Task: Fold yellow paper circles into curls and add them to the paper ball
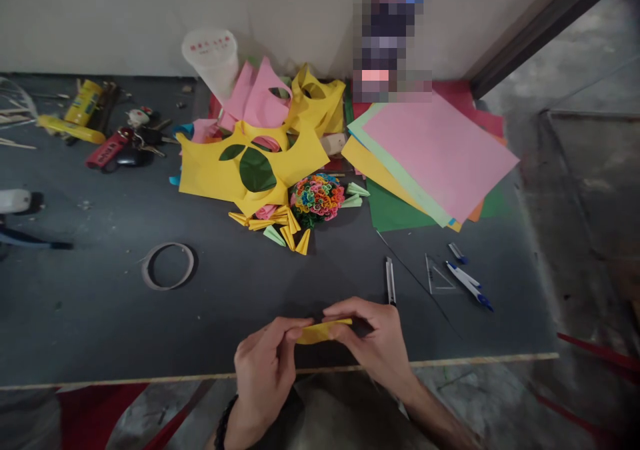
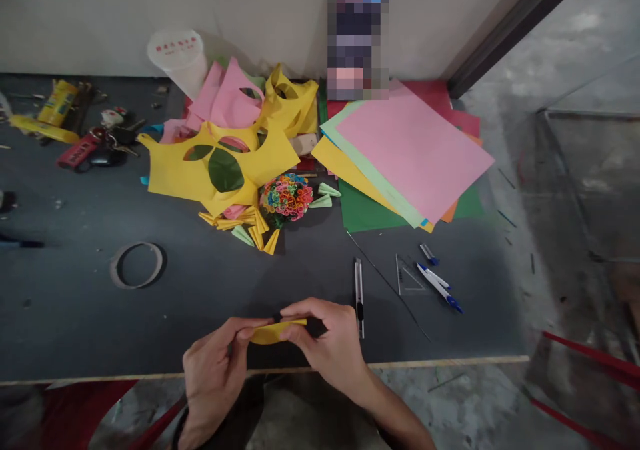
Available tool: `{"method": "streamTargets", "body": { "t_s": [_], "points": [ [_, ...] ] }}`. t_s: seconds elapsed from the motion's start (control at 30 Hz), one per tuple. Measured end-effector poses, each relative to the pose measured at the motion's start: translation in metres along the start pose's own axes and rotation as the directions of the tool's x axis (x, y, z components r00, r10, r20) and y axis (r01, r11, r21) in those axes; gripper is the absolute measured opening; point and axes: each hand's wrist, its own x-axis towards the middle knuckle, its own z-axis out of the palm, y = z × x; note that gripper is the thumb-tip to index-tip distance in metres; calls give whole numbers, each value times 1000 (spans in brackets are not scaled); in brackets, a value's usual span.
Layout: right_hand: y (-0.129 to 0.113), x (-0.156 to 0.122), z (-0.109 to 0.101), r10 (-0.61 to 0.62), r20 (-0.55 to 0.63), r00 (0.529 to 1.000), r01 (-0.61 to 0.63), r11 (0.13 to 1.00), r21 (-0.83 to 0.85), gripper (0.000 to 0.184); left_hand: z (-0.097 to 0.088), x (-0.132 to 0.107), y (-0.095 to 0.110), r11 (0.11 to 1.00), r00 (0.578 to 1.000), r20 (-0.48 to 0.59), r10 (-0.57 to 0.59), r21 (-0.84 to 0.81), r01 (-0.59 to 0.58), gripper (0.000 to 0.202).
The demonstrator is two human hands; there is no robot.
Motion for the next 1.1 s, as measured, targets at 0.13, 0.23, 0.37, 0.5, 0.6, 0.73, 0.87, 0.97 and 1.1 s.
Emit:
{"method": "streamTargets", "body": {
  "t_s": [0.13, 0.23, 0.37, 0.5, 0.6, 0.73, 0.87, 0.97, 1.1],
  "points": [
    [-1, 0, -4, -80, -45, 996, 77, 995, -58, 12, 1, -5, -5, 999, 998, -39, 43, -3, -43, 27],
    [1, -2, -3, -164, -131, 978, 153, 984, -90, 13, 3, -2, -7, 991, 995, -4, 98, -87, -98, 28],
    [6, -1, 1, -163, -148, 976, 159, 987, -36, 11, 5, -1, -7, 971, 969, -119, 218, -72, -228, 24],
    [9, -1, 8, -18, -132, 991, 39, 987, 157, 64, 17, -13, -10, 972, 916, -367, 165, -96, -214, 35],
    [7, -7, 15, 78, -81, 994, -53, 961, 271, 65, 32, -21, -16, 925, 918, -380, -113, -377, -43, 23],
    [-1, -18, 24, 165, -56, 985, -136, 930, 341, 45, 47, -23, -23, 867, 883, -432, -185, -494, -60, 20],
    [-2, -23, 31, 180, -102, 978, -123, 904, 408, 47, 49, -21, -25, 936, 843, -529, -94, -336, -107, 29],
    [1, -24, 35, 166, -157, 974, -92, 914, 395, 43, 49, -23, -23, 965, 846, -533, 2, -221, -141, 32],
    [1, -25, 37, 62, -227, 972, -9, 974, 228, 34, 51, -25, -18, 976, 880, -474, 30, -178, -129, 22]
  ]
}}
